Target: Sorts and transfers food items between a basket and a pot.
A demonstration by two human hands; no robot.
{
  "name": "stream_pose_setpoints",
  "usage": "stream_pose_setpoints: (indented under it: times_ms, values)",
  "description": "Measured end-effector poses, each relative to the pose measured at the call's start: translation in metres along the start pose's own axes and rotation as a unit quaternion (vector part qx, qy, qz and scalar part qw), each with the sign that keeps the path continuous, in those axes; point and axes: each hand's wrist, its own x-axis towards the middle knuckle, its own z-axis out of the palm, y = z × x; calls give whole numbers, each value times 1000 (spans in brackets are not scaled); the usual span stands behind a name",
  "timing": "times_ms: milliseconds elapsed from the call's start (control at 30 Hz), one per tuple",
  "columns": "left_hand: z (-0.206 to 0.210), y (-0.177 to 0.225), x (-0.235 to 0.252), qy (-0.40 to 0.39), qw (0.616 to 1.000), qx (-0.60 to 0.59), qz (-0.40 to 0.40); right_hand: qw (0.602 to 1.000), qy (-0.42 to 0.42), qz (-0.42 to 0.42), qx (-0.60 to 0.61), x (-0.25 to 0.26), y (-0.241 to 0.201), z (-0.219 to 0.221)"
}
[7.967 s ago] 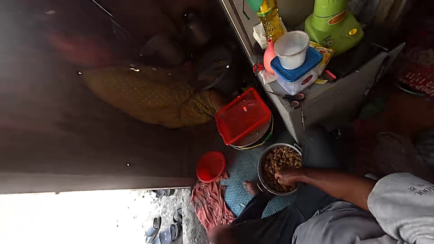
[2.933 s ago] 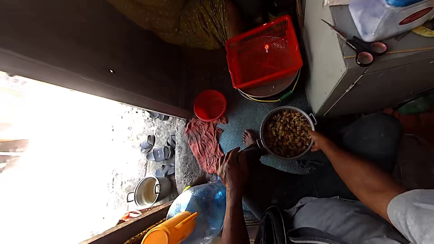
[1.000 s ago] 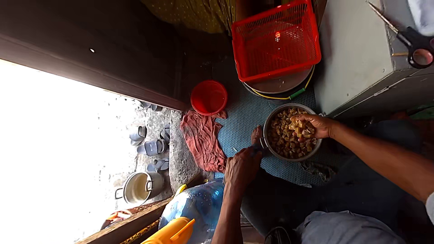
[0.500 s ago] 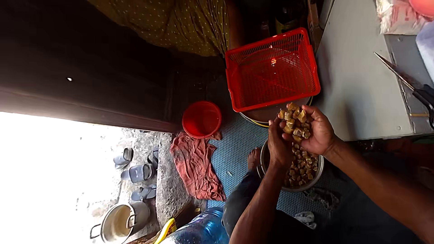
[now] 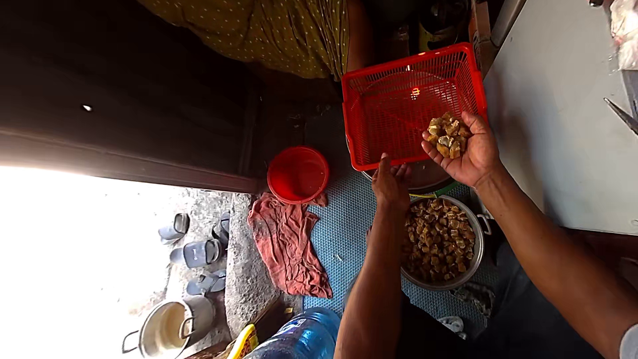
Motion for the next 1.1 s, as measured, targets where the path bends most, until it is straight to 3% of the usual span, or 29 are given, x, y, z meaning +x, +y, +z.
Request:
stream_pose_setpoints:
  times_ms: [400, 567, 700, 800, 933, 1100]
  values:
    - [13, -12, 6, 27, 999, 30, 11, 998, -11, -41, -48, 6, -10, 2]
    - [13, -7, -11, 36, 995, 45, 76, 993, 9, -64, -95, 0, -9, -1]
    - [-1, 8, -23, 39, 991, 77, 106, 971, -46, -119, -201, -9, -10, -1]
    - [-22, 21, -34, 51, 989, 101, 100, 932, -96, -190, -295, -20, -9, -5]
    - [-64, 41, -60, 30, 981, 155, 114, 844, -160, -311, -407, -47, -8, -10]
    - [-136, 52, -108, 49, 972, 188, 135, 735, -236, -353, -528, -90, -4, -35]
